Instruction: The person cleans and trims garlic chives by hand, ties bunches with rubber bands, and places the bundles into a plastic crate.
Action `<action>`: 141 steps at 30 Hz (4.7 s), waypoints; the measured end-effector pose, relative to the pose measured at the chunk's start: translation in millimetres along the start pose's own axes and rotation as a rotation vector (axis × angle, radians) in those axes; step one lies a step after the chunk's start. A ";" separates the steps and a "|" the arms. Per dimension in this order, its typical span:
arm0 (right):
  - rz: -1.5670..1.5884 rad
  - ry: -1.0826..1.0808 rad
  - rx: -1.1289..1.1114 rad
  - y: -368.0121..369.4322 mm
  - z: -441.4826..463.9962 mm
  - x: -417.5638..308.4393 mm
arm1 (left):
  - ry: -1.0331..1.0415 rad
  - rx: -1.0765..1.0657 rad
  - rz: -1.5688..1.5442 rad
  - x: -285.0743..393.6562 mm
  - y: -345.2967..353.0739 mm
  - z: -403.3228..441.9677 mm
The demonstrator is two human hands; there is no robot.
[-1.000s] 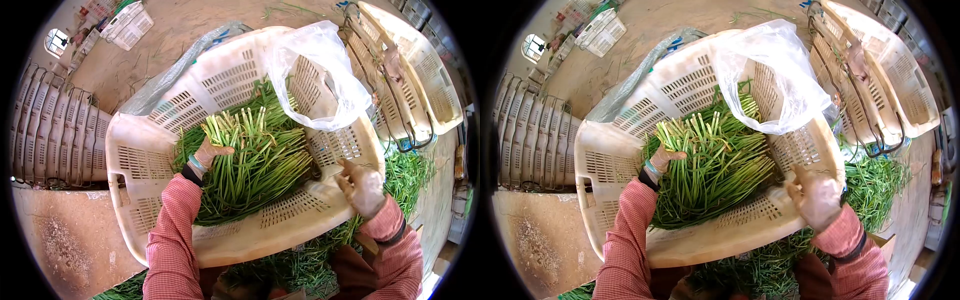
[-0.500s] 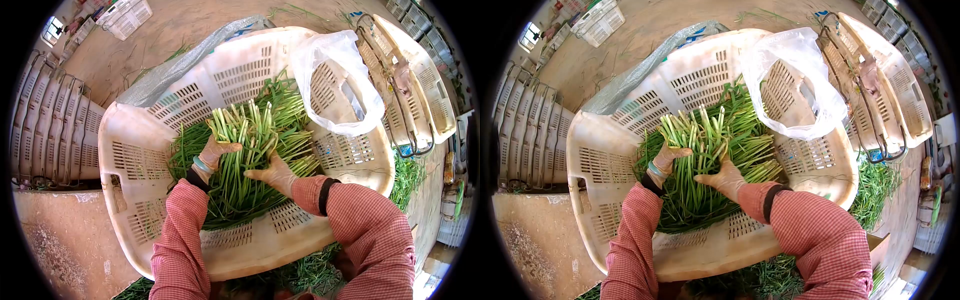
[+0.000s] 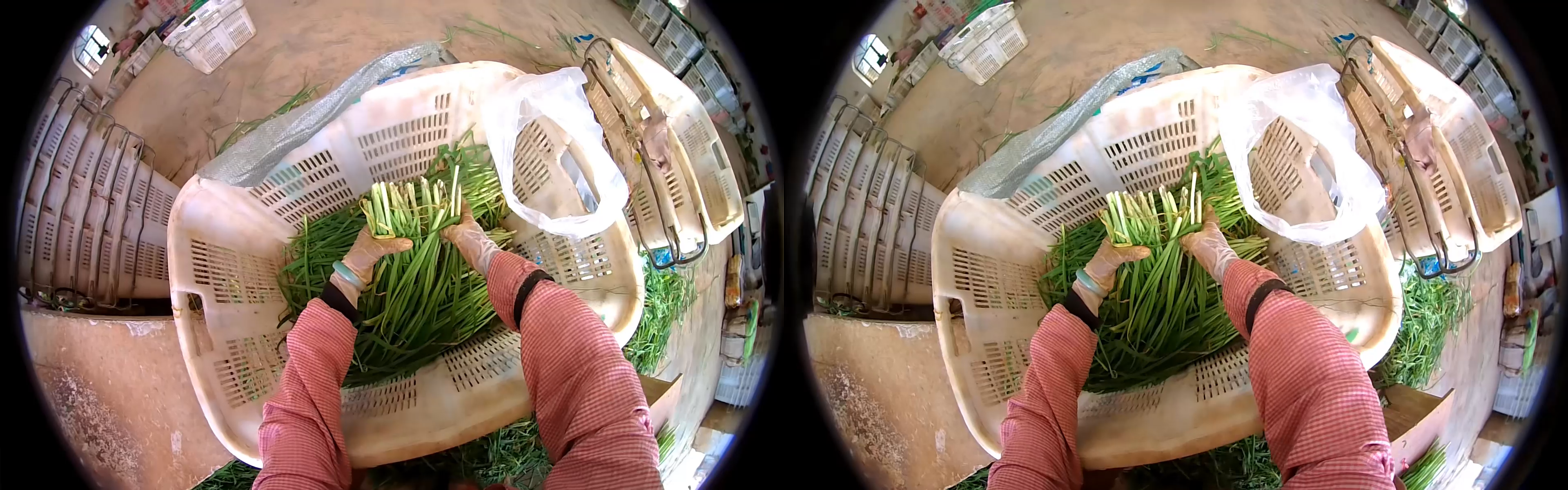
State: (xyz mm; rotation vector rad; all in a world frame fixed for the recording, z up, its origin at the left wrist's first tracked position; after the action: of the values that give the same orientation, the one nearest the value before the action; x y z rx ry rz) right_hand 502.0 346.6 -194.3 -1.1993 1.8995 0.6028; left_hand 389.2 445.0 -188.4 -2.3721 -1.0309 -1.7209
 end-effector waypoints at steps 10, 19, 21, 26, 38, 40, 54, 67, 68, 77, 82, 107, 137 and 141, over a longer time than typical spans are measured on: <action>-0.352 -0.041 -0.190 66.9 -58.3 -46.4 | -0.076 -0.217 0.078 -0.6 11.5 -15.0; -0.060 -0.280 0.127 80.3 -93.3 -27.8 | 0.009 -0.155 -0.239 -17.4 65.4 -71.4; 0.363 -0.331 0.093 71.9 -106.9 -50.2 | -0.109 -0.068 -0.641 -28.2 77.7 -73.4; 0.448 -0.093 0.001 42.1 -74.2 -33.2 | 0.161 -0.067 1.434 6.8 88.0 -65.1; 0.111 -0.256 0.086 22.6 -53.9 -41.1 | 0.401 -0.209 1.144 -50.2 170.0 -78.1; 0.287 -0.320 0.057 12.9 -26.9 11.0 | 0.339 -0.167 1.153 -60.2 167.7 -66.8; 0.172 -0.825 0.113 5.0 -194.7 -206.3 | 0.002 0.064 1.287 -80.6 127.0 2.0; 0.240 -1.040 0.478 -86.2 -388.7 -254.4 | -0.112 -0.798 1.823 -16.3 91.4 -164.8; 0.313 -1.007 0.442 -79.8 -390.5 -254.1 | -0.208 -0.907 1.928 -5.7 70.6 -192.2; -0.001 -0.934 0.068 66.1 -504.1 -329.1 | 1.084 0.018 0.980 318.5 234.0 -391.9; -0.073 -0.976 -0.121 140.2 -538.9 -347.2 | 0.834 -0.065 0.064 266.9 250.5 -411.0; -1.216 -0.683 -0.549 467.9 -481.0 -234.1 | 1.057 0.228 -1.167 176.9 -18.4 -605.9; 0.581 -0.154 0.760 13.6 -460.5 104.8 | -0.566 -0.041 0.077 -57.6 150.8 -746.9; 0.542 -0.268 0.735 -44.0 -485.3 114.7 | -0.543 0.140 0.153 -41.2 131.9 -744.9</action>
State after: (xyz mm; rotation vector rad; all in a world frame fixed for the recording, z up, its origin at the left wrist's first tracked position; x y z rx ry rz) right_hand 335.0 -87.8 -9.9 -0.1284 1.9436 0.2618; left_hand -169.5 28.5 108.7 -2.7981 -0.9396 -0.9360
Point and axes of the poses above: each hand's wrist, its own z-axis towards the middle knuckle, its own y-axis out of the palm, x = y × z, the point moved 10 cm from there along z, towards the middle knuckle, and after that the axes turned 1 degree about x, right-handed, at the moved point
